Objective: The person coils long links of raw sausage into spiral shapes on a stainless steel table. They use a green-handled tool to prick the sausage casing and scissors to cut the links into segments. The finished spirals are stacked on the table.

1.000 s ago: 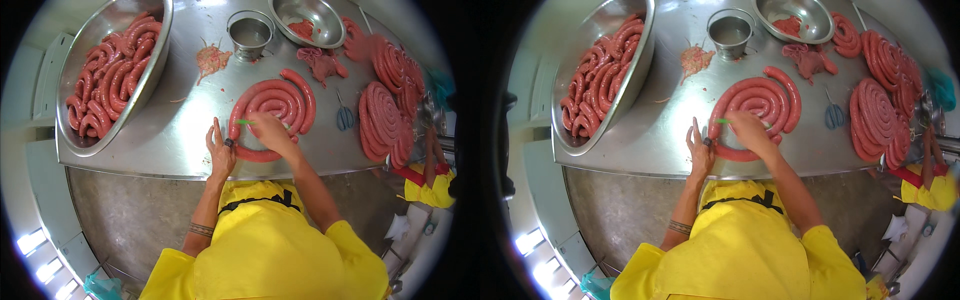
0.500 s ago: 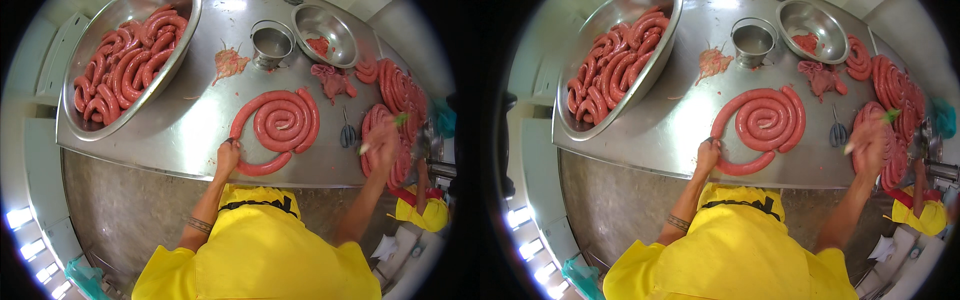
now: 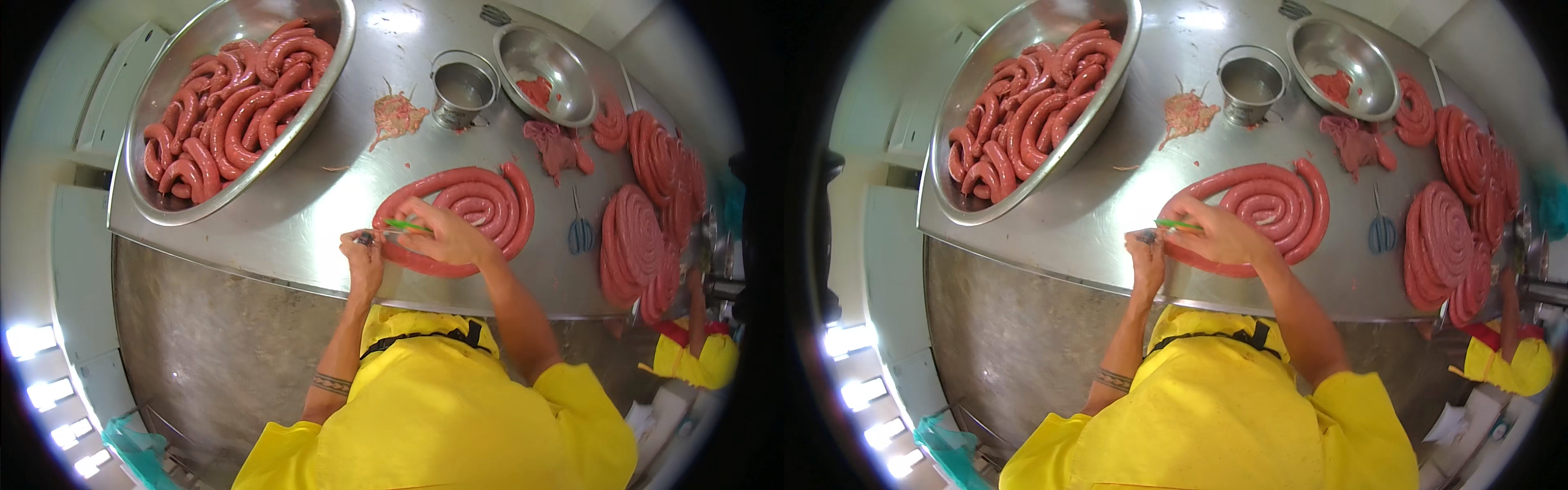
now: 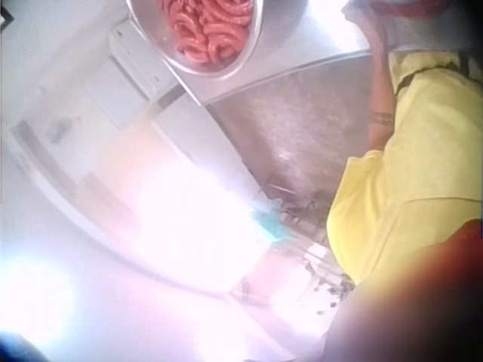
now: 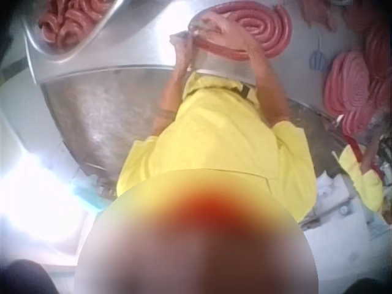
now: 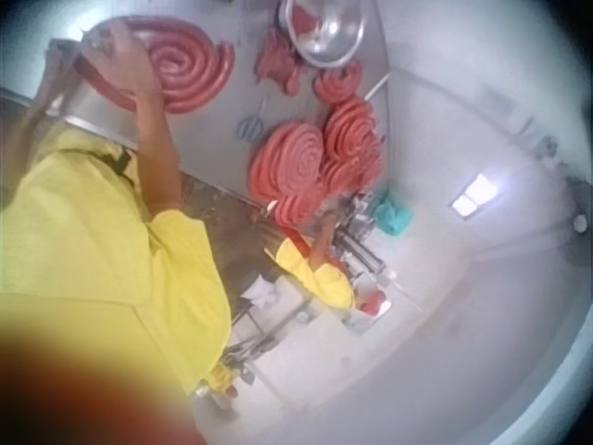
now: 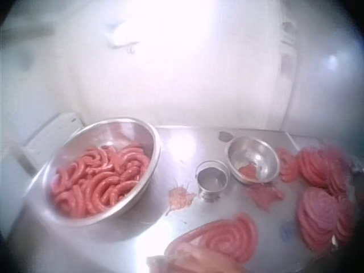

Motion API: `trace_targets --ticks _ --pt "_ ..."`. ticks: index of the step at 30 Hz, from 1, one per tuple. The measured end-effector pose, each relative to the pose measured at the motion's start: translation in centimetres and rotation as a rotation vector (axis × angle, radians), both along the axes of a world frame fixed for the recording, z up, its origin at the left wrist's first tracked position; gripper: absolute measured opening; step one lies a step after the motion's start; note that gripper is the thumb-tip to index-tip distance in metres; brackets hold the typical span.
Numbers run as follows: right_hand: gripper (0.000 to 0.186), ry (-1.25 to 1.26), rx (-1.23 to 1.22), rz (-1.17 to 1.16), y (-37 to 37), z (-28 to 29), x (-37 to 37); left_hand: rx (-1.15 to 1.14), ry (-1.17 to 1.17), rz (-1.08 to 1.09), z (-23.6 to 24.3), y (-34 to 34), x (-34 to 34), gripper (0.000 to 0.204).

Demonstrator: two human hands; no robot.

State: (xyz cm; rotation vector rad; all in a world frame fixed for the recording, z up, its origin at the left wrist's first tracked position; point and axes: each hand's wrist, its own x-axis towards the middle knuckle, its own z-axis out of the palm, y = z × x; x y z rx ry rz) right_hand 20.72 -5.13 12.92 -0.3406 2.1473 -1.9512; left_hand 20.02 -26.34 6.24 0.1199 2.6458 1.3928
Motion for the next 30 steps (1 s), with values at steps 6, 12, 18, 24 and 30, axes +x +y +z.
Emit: trace_targets --ticks 6,12,18,24,30 --pt "0.034 0.14 0.418 -0.432 -0.1 9.2 1.3 0.417 -0.56 -0.21 -2.3 2.4 0.2 0.024" --pt "0.024 0.181 -0.581 -0.789 17.0 15.0 8.0 -0.092 0.064 -0.437 -3.6 2.7 0.9 0.024" --pt "0.023 -0.319 -0.371 -0.933 21.5 5.5 18.7 -0.038 -0.351 -0.098 -2.9 1.5 -1.7 0.017" --pt "0.034 -0.29 0.412 -0.344 4.2 0.0 7.8 0.02 0.158 -0.059 -0.1 0.0 -0.9 0.028" --pt "0.02 0.009 0.039 0.284 -3.5 -2.2 -1.3 -0.126 0.239 -0.116 -1.1 -2.8 0.1 0.014"
